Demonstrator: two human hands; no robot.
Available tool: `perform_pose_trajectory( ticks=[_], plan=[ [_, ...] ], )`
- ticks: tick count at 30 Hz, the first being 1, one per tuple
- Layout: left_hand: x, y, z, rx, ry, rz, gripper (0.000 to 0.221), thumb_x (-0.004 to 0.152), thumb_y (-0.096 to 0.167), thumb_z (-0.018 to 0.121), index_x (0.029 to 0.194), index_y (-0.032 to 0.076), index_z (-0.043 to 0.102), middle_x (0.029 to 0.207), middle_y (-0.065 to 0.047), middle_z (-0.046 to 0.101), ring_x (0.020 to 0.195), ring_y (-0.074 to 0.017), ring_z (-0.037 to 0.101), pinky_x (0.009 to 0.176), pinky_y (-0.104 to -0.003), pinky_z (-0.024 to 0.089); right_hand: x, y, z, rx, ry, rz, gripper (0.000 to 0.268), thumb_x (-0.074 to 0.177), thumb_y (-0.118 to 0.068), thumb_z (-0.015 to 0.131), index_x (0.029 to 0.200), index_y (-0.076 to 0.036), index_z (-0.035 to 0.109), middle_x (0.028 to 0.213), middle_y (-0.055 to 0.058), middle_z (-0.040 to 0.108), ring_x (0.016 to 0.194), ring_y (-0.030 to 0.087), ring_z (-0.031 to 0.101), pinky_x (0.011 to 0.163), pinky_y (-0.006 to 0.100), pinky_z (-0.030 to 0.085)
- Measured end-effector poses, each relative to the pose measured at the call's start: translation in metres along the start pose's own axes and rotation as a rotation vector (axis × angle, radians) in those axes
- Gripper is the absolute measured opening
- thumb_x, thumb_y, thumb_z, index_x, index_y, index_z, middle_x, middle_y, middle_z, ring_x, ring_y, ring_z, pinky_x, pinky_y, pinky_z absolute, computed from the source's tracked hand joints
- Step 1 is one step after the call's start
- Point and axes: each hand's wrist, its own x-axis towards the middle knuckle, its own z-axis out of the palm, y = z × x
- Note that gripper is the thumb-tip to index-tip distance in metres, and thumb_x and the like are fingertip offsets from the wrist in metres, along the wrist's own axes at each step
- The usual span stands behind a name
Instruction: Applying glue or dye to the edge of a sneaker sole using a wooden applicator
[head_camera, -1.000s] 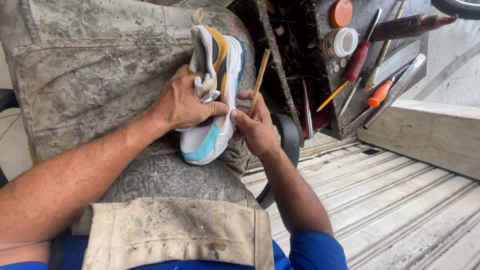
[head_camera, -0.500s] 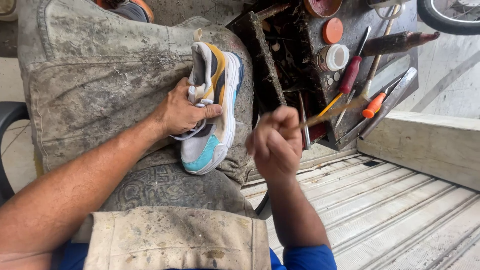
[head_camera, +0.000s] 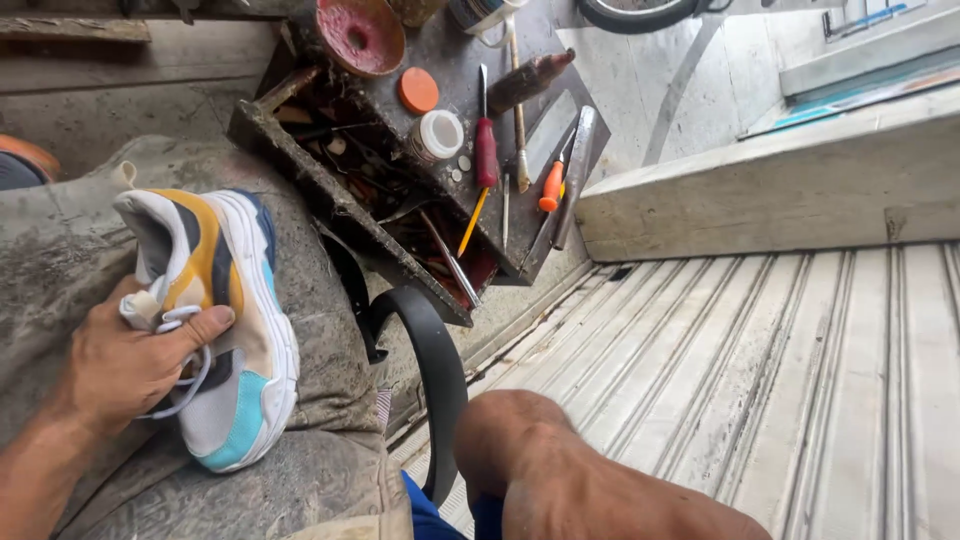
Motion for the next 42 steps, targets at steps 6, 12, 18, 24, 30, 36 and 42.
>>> perform_pose_trajectory(
  ticks=[6,12,18,24,30,36,42],
  plan=[
    [0.005,0.001,0.003,-0.005,0.018,-0.012,0.055,0.076,0.046,0.085,0.119,0.015,0.071,0.108,-0.012,0.077,0.104,-0.0345,0.07,0.088,-0.046,0.049,-0.025,-0.011,-0.009,-0.255,0.158,0.056,0.044,0.113,-0.028,0.026,0.079,-0.013,0.049,0.073,0.014,0.047,0.056,0.028,0.05,0.082,0.047,0.046],
    [0.005,-0.001,0.005,0.024,0.004,0.01,0.06,0.073,0.051,0.084,0.12,0.016,0.07,0.112,-0.013,0.078,0.11,-0.0352,0.07,0.094,-0.044,0.049,-0.04,-0.023,-0.014,-0.462,0.287,0.109,0.045,0.111,-0.031,0.029,0.081,-0.007,0.054,0.078,0.019,0.052,0.059,0.026,0.053,0.074,0.042,0.048],
    [-0.002,0.016,0.005,-0.062,-0.056,0.052,0.065,0.076,0.049,0.088,0.117,0.004,0.065,0.118,-0.027,0.071,0.119,-0.0416,0.065,0.104,-0.052,0.05,-0.059,-0.006,0.004,-0.638,0.497,0.177,0.048,0.11,-0.033,0.033,0.084,-0.002,0.059,0.083,0.023,0.056,0.063,0.024,0.056,0.065,0.036,0.051],
    [0.023,-0.021,0.036,-0.048,0.143,0.414,0.047,0.075,0.047,0.086,0.096,0.008,0.072,0.106,-0.018,0.066,0.104,-0.0417,0.069,0.087,-0.052,0.057,-0.072,0.048,0.027,-0.552,0.579,0.382,0.053,0.109,-0.036,0.036,0.087,0.002,0.065,0.088,0.027,0.061,0.067,0.022,0.059,0.057,0.031,0.053],
    [0.015,-0.015,0.038,0.044,0.148,0.477,0.038,0.073,0.031,0.087,0.099,0.005,0.075,0.115,-0.024,0.058,0.105,-0.0465,0.067,0.091,-0.056,0.056,-0.099,0.113,0.039,-0.605,0.596,0.543,0.009,0.087,-0.005,0.072,0.083,0.002,0.066,0.085,0.021,0.067,0.08,0.031,0.068,0.072,0.039,0.057],
    [-0.006,0.003,0.026,0.15,0.114,0.52,0.035,0.076,0.024,0.087,0.103,0.005,0.073,0.119,-0.025,0.053,0.1,-0.0486,0.068,0.087,-0.059,0.058,-0.096,0.132,0.04,-0.707,0.544,0.711,0.017,0.081,0.014,0.072,0.078,-0.002,0.065,0.081,0.017,0.069,0.07,0.028,0.073,0.063,0.036,0.061],
    [-0.009,0.007,0.026,0.19,0.178,0.595,0.022,0.081,0.024,0.079,0.094,0.008,0.072,0.115,-0.021,0.053,0.089,-0.0501,0.071,0.082,-0.057,0.059,-0.112,0.146,0.029,-0.881,0.515,0.6,0.016,0.082,0.011,0.077,0.077,-0.003,0.07,0.086,0.016,0.073,0.073,0.03,0.074,0.066,0.036,0.061]
  ],
)
